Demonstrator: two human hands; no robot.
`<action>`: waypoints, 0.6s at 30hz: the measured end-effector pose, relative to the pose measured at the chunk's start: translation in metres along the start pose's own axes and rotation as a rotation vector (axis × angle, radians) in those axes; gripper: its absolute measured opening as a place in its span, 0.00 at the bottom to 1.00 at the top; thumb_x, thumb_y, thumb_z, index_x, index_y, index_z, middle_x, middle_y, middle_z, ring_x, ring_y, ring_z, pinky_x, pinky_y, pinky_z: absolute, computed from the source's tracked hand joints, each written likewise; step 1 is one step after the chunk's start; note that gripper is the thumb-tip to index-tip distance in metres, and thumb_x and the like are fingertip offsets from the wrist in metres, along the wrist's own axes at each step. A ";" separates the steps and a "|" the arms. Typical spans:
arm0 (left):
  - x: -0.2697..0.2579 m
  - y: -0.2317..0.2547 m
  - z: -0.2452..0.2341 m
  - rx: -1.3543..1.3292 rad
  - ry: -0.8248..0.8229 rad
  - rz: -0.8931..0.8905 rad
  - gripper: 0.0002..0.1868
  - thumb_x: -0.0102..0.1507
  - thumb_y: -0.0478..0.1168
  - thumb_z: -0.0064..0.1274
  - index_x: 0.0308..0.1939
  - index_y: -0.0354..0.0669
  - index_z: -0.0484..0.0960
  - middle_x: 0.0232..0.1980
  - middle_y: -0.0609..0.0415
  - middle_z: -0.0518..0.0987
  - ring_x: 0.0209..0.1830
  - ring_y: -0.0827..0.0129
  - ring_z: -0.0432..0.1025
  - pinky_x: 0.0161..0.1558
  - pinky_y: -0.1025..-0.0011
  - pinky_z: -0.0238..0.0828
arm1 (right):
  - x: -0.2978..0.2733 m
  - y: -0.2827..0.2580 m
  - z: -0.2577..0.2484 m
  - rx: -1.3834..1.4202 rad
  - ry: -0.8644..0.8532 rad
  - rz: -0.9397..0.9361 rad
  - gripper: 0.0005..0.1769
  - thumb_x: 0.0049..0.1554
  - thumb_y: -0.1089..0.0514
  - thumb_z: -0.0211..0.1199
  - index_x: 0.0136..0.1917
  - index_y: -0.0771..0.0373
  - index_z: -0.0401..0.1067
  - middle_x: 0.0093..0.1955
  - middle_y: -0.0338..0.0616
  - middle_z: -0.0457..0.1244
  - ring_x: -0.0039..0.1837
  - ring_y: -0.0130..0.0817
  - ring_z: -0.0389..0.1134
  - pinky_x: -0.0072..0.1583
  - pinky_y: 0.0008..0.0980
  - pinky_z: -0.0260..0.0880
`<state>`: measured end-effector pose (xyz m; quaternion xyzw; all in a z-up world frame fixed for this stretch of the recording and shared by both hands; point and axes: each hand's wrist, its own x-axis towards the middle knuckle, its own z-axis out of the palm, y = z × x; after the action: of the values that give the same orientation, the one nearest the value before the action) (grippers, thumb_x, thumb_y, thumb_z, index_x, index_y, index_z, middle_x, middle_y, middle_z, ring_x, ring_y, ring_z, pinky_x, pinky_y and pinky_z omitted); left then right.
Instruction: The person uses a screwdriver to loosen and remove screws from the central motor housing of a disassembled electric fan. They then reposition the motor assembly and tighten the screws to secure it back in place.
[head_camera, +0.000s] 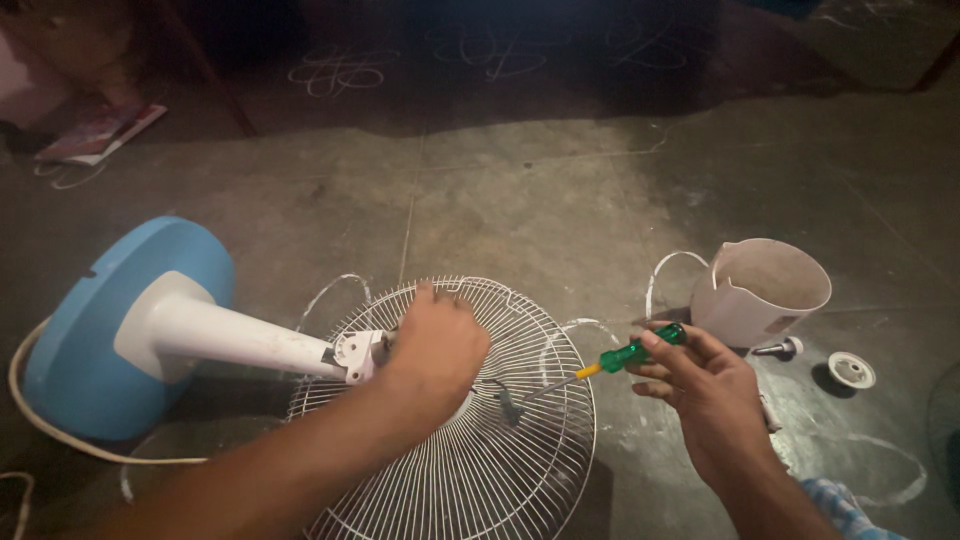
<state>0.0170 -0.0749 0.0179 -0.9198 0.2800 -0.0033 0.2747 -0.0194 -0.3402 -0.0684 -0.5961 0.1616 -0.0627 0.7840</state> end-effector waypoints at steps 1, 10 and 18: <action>0.001 0.002 -0.001 0.025 -0.021 0.021 0.09 0.57 0.40 0.60 0.40 0.46 0.87 0.47 0.46 0.81 0.53 0.57 0.74 0.56 0.58 0.62 | 0.000 0.000 0.000 0.003 0.002 0.004 0.16 0.57 0.58 0.65 0.56 0.67 0.74 0.50 0.49 0.72 0.49 0.36 0.74 0.47 0.34 0.73; 0.003 0.008 -0.002 0.086 -0.014 0.053 0.09 0.58 0.41 0.60 0.40 0.44 0.87 0.44 0.47 0.82 0.52 0.57 0.74 0.52 0.61 0.64 | 0.001 -0.001 0.000 -0.002 -0.005 -0.011 0.15 0.57 0.59 0.65 0.56 0.68 0.74 0.50 0.49 0.72 0.48 0.36 0.74 0.46 0.34 0.72; 0.005 0.006 -0.006 0.041 -0.055 0.031 0.09 0.58 0.40 0.60 0.41 0.45 0.87 0.43 0.48 0.83 0.50 0.58 0.75 0.55 0.60 0.63 | -0.003 -0.004 0.001 -0.011 -0.004 -0.015 0.14 0.57 0.59 0.65 0.55 0.67 0.74 0.49 0.48 0.72 0.48 0.35 0.73 0.46 0.34 0.72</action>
<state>0.0172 -0.0844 0.0191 -0.9092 0.2867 0.0204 0.3013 -0.0211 -0.3393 -0.0638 -0.6017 0.1560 -0.0666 0.7805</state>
